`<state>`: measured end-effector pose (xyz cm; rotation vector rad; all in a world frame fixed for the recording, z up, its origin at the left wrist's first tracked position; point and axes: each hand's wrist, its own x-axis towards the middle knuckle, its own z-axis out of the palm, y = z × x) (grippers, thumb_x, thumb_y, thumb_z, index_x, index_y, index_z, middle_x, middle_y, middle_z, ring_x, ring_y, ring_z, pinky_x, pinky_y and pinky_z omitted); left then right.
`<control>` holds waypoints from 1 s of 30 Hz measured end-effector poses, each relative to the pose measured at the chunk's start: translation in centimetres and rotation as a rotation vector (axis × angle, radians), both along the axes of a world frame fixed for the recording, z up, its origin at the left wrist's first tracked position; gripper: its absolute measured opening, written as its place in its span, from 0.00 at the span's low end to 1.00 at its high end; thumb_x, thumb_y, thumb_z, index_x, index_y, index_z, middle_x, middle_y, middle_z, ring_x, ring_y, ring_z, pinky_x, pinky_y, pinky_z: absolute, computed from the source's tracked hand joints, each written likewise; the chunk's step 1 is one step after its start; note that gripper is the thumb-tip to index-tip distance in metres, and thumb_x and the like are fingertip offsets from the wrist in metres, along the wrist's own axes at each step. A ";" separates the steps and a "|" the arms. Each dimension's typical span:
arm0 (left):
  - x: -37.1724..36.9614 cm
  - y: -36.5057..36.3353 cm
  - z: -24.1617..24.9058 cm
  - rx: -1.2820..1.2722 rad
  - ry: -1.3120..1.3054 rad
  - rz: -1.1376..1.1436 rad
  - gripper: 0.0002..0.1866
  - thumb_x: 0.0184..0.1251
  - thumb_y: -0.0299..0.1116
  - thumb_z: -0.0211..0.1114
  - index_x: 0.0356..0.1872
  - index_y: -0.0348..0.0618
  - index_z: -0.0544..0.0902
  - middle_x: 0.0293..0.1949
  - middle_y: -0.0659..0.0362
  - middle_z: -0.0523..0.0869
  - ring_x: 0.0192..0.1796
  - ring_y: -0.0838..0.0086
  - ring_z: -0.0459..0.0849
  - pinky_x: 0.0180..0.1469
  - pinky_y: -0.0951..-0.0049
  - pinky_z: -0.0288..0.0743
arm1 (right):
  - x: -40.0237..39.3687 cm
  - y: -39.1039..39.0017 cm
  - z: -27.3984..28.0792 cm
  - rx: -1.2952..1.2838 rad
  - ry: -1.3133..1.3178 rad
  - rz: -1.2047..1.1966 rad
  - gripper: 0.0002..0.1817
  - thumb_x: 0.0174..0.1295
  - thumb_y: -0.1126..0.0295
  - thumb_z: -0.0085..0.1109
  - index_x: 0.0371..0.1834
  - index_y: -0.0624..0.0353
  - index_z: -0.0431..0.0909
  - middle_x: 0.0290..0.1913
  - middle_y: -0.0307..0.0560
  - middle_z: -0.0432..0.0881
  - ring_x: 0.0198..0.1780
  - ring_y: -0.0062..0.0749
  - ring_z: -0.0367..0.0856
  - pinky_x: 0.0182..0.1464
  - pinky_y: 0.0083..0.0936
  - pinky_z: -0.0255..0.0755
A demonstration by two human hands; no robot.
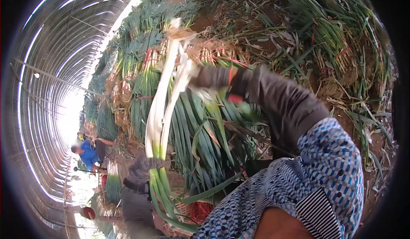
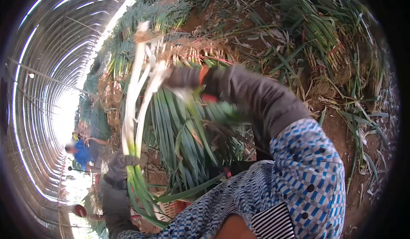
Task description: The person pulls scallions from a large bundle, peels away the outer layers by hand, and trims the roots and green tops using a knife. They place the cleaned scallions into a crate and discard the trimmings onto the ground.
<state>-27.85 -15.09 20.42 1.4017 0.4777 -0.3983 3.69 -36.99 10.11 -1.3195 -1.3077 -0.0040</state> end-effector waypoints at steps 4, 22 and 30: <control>-3.3 0.9 0.2 0.187 -0.050 -0.010 0.23 0.52 0.24 0.66 0.50 0.29 0.72 0.38 0.50 0.81 0.36 0.68 0.82 0.39 0.73 0.79 | 20.0 -12.6 -7.4 -0.572 -0.181 -1.010 0.16 0.58 0.57 0.53 0.45 0.52 0.77 0.35 0.50 0.81 0.33 0.38 0.81 0.33 0.31 0.74; -2.3 -0.3 -4.8 -0.054 0.044 -0.094 0.39 0.44 0.24 0.71 0.62 0.39 0.64 0.50 0.48 0.76 0.42 0.69 0.81 0.41 0.74 0.78 | 11.7 -1.6 -8.3 -0.267 0.326 -0.702 0.14 0.60 0.59 0.53 0.40 0.58 0.75 0.25 0.43 0.78 0.28 0.27 0.79 0.28 0.31 0.71; -0.8 -0.8 -6.3 -0.080 0.013 -0.035 0.30 0.46 0.28 0.71 0.53 0.31 0.72 0.32 0.56 0.79 0.31 0.72 0.79 0.31 0.77 0.75 | 8.2 -10.9 -9.4 -0.429 0.177 -0.478 0.23 0.55 0.59 0.63 0.51 0.59 0.75 0.44 0.51 0.81 0.40 0.39 0.81 0.40 0.30 0.77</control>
